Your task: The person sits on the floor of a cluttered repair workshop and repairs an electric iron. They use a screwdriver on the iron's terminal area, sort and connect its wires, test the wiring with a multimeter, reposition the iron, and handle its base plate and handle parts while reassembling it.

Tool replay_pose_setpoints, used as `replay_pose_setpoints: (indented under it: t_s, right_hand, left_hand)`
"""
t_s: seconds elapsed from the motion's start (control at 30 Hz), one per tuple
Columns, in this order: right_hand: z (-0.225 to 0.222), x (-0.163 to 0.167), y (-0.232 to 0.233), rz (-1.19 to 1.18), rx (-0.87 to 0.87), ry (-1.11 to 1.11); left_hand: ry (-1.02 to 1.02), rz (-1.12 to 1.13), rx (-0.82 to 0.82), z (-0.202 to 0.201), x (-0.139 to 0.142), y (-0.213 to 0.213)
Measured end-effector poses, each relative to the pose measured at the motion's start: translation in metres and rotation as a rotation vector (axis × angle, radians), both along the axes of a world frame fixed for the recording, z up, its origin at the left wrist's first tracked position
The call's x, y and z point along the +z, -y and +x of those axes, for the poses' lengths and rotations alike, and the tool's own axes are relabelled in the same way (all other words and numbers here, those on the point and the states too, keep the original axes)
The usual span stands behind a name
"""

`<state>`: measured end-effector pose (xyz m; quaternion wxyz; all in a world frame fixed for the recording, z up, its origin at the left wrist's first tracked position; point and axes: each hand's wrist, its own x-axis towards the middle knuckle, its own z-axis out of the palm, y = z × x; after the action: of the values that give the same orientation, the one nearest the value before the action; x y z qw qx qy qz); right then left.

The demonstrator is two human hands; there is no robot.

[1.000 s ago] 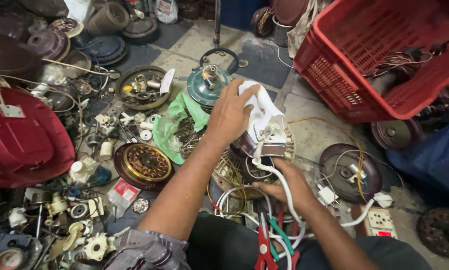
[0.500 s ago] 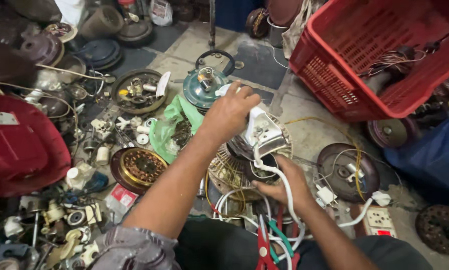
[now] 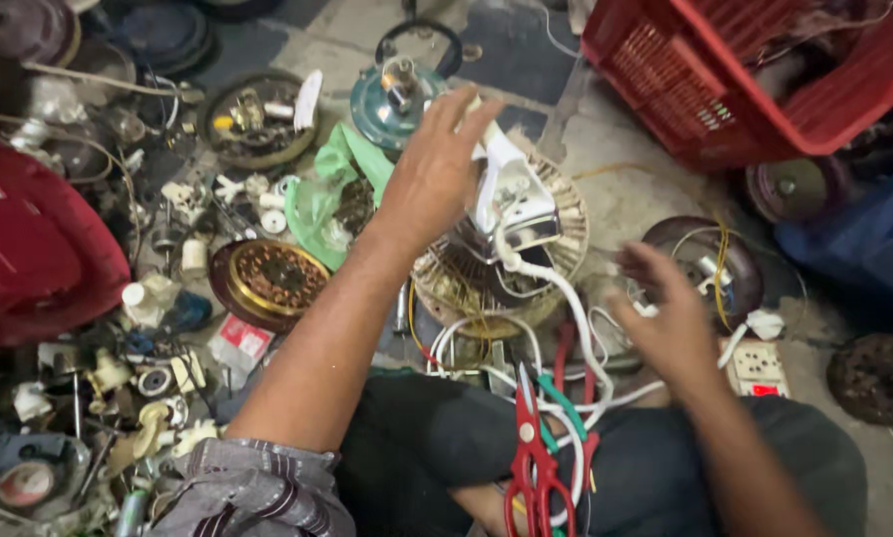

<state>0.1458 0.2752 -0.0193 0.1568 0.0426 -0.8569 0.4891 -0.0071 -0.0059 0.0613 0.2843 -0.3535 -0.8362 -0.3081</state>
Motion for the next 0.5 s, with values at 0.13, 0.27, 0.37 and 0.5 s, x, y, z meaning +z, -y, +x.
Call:
replay_pose_setpoints:
  t_s: [0.13, 0.27, 0.37, 0.5]
  right_hand:
    - [0.088, 0.012, -0.005, 0.045, -0.127, 0.074]
    - [0.183, -0.014, 0.007, 0.38, 0.265, 0.203]
    - [0.216, -0.034, -0.002, 0.769, 0.545, 0.374]
    - [0.221, -0.043, -0.002, 0.863, 0.612, 0.423]
  left_hand:
    - [0.086, 0.285, 0.105, 0.032, -0.024, 0.004]
    - [0.237, 0.434, 0.172, 0.077, -0.056, 0.024]
    - [0.486, 0.557, 0.196, 0.098, -0.074, 0.037]
    - [0.437, 0.548, 0.22, 0.103, -0.083, 0.036]
